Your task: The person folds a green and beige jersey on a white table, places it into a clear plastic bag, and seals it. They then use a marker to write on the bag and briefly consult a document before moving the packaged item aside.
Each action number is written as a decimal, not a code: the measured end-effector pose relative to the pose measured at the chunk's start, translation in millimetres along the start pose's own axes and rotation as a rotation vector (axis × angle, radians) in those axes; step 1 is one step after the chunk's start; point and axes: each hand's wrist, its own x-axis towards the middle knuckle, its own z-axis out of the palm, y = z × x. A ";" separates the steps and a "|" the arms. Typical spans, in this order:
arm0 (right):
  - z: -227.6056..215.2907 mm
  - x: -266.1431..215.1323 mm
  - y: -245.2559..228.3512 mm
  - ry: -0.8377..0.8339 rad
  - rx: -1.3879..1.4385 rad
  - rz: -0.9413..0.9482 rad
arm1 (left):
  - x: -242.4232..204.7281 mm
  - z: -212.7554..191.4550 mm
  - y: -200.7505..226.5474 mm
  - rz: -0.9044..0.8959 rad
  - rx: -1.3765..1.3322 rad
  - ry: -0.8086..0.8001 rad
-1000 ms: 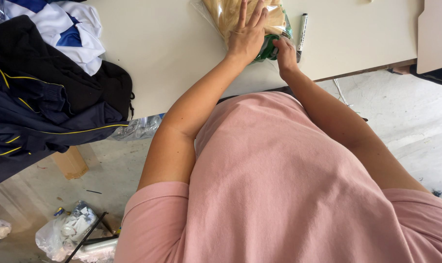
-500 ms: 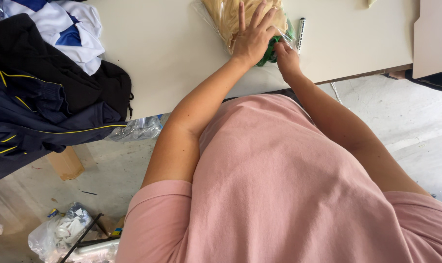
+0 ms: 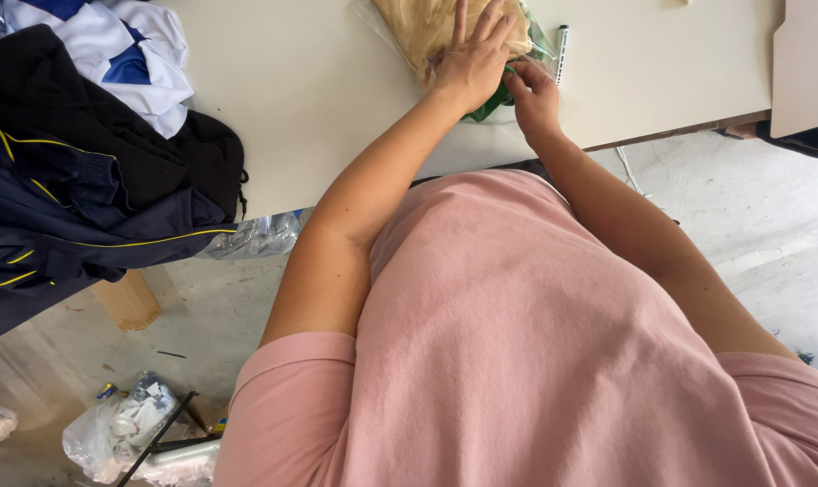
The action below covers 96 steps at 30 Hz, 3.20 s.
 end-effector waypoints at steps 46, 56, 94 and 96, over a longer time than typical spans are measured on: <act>27.2 -2.2 21.8 0.065 0.479 0.624 | -54.3 -38.0 29.6 0.115 0.769 0.332; 29.9 -1.2 53.5 -0.081 0.665 0.611 | -9.8 -4.1 38.6 0.012 0.511 0.217; 23.7 34.5 -11.6 0.169 0.186 0.621 | -75.9 -68.6 78.0 -0.389 -0.406 0.249; 21.0 34.1 -9.0 0.141 0.247 0.625 | -77.4 -67.7 80.5 -0.383 -0.371 0.269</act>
